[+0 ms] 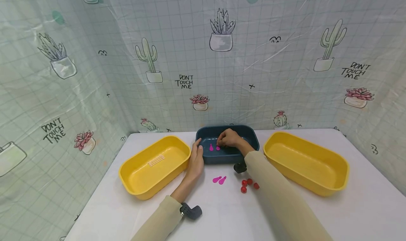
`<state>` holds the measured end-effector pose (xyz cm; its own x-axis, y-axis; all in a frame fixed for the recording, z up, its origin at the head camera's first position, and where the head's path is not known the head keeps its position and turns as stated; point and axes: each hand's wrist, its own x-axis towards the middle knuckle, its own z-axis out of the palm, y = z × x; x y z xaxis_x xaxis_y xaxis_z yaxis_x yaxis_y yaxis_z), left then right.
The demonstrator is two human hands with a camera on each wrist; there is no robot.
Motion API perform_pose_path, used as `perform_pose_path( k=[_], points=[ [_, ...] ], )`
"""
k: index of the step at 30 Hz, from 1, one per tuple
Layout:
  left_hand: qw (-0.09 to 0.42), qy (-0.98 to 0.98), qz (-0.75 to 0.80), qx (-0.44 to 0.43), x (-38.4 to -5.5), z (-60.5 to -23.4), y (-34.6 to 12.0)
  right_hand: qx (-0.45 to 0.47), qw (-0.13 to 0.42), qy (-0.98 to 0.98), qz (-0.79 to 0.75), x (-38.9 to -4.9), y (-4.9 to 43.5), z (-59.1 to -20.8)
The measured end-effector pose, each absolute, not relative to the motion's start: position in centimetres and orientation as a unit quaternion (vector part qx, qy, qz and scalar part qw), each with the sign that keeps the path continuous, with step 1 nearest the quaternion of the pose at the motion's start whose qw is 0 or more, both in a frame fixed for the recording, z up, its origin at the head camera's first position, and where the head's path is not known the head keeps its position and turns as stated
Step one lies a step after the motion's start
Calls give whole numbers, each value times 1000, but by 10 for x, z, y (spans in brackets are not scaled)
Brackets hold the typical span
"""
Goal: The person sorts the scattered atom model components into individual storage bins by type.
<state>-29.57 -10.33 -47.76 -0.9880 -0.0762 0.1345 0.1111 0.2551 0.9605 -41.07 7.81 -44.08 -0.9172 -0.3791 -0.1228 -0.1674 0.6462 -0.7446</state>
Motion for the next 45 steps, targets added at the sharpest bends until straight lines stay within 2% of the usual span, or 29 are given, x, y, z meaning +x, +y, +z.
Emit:
perform_pose_path(
  k=[26, 45],
  points=[
    [80, -786, -613, -4, -294, -480, -101, -141, 152, 883, -422, -402, 86, -431],
    [80, -790, -608, -4, -295, -479, -103, -231, 82, 876, -416, -378, 99, -392]
  ],
)
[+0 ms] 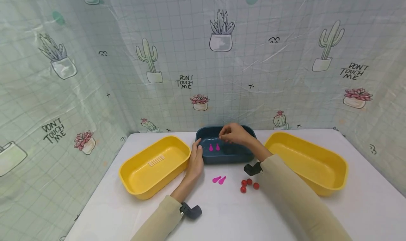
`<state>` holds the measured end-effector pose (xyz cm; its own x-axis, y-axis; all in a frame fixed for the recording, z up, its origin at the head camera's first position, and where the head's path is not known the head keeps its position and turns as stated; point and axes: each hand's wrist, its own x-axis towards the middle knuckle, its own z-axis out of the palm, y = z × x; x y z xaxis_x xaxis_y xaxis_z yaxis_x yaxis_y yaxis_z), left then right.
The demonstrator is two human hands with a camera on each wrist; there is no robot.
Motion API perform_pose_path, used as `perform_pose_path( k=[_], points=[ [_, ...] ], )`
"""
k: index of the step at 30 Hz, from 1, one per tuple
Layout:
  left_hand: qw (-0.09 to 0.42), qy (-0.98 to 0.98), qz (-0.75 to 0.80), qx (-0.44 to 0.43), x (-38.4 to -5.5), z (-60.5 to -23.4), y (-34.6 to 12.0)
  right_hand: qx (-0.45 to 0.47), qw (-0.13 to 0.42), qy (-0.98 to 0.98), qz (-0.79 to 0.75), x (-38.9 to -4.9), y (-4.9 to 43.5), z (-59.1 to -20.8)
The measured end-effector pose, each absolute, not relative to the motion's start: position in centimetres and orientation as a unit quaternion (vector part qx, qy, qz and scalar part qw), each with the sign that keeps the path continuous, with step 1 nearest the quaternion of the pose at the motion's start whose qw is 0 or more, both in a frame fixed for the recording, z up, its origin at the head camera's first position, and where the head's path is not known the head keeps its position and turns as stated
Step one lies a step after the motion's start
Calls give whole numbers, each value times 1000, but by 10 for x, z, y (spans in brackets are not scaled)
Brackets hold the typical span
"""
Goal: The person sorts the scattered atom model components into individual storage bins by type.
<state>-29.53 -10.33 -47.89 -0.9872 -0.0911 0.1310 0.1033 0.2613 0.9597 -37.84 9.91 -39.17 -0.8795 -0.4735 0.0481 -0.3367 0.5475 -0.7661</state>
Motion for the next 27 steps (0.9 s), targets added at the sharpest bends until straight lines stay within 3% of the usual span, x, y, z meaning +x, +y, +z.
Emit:
perform_pose_path(
  k=[20, 27],
  points=[
    [84, -788, -610, -2, -292, -476, -102, -253, 60, 868, -422, -310, 116, -386],
    [82, -788, -610, -4, -292, -476, -102, -262, 84, 860, -430, -294, 118, -389]
  ],
)
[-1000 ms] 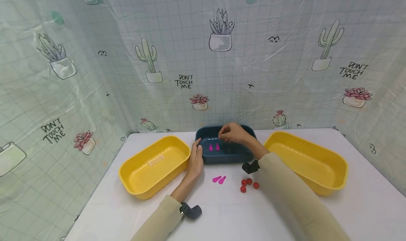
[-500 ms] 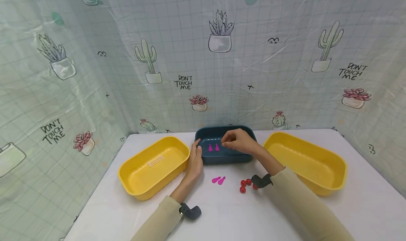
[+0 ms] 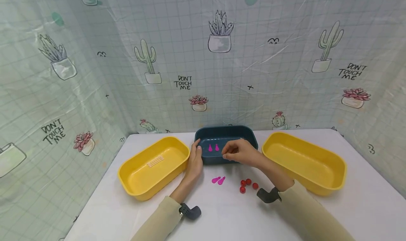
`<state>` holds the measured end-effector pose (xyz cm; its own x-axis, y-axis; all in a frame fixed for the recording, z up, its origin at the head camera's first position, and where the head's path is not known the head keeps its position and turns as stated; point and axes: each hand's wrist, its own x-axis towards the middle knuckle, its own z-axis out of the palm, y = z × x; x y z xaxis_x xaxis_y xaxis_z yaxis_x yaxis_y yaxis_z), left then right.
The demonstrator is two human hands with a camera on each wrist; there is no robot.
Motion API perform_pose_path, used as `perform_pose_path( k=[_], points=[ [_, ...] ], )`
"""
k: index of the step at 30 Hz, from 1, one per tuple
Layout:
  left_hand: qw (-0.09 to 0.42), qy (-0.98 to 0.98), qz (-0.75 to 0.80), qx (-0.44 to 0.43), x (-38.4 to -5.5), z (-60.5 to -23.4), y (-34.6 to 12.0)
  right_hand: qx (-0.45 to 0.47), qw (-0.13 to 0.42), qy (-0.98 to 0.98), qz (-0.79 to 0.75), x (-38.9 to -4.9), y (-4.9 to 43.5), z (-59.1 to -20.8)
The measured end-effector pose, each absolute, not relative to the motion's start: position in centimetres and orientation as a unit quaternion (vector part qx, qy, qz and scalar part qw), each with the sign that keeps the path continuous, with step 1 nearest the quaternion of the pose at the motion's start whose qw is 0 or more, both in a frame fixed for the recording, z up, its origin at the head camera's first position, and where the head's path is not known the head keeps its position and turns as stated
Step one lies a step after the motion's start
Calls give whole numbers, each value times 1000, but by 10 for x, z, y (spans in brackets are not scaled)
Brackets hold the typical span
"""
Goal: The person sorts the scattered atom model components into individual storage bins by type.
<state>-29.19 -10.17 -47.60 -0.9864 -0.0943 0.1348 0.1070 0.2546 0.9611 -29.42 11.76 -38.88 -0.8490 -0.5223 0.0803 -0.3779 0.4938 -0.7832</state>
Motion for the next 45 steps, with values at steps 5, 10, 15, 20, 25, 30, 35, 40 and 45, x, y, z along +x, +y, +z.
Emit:
perform_pose_path(
  k=[5, 10, 15, 20, 25, 30, 35, 40, 45],
  points=[
    [85, -787, -610, -5, -293, -476, -102, -290, 98, 849, -431, -287, 119, -395],
    [87, -787, -611, -6, -293, -476, -101, -305, 109, 843, -429, -282, 119, -403],
    [83, -792, -605, -1, -293, -476, -101, -303, 130, 844, -423, -282, 118, -413],
    [84, -793, -604, 1, -294, -477, -101, -292, 149, 849, -414, -284, 116, -424],
    [85, -792, -605, 2, -294, -477, -101, -290, 156, 851, -408, -285, 113, -430],
    [86, -791, -605, -5, -294, -478, -101, -289, 155, 856, -400, -285, 113, -433],
    [88, -791, -605, -4, -294, -477, -102, -281, 156, 861, -393, -285, 112, -436],
    [89, -789, -608, -4, -294, -478, -102, -273, 153, 871, -379, -284, 112, -443],
    [88, -790, -607, -3, -294, -478, -102, -273, 148, 874, -374, -283, 111, -445]
  ],
)
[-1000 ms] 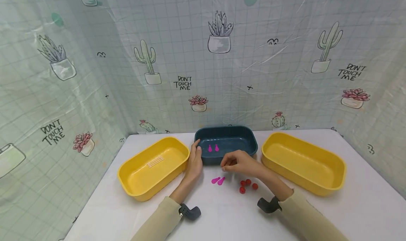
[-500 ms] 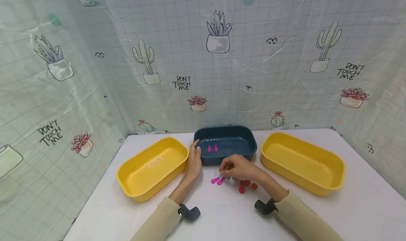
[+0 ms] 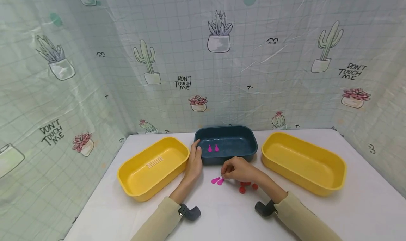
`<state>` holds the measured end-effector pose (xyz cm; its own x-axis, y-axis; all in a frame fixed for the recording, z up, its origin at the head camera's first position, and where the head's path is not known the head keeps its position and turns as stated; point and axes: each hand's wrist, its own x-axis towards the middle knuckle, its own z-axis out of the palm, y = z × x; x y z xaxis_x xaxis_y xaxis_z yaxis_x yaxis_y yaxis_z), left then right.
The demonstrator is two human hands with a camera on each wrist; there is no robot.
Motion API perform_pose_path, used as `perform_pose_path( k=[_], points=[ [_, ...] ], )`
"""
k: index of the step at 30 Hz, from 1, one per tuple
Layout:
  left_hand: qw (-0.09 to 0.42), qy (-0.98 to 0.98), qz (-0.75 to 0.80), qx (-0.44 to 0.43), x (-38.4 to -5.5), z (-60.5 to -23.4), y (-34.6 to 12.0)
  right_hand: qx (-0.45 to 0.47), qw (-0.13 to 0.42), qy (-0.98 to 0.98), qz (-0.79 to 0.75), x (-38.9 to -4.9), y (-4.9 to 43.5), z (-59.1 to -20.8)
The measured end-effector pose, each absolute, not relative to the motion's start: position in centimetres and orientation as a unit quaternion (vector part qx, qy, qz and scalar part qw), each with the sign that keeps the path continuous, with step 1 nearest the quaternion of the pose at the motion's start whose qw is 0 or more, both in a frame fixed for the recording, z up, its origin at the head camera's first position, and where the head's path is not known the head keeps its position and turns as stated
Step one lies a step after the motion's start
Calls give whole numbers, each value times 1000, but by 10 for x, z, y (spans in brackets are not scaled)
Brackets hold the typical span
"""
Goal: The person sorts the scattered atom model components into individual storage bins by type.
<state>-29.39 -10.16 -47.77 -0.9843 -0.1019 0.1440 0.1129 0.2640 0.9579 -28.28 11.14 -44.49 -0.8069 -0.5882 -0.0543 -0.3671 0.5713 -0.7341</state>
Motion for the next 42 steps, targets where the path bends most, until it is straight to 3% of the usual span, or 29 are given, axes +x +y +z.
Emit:
perform_pose_path(
  k=[42],
  points=[
    [84, -792, -605, 2, -295, -478, -101, -288, 141, 882, -346, -286, 111, -448]
  ],
)
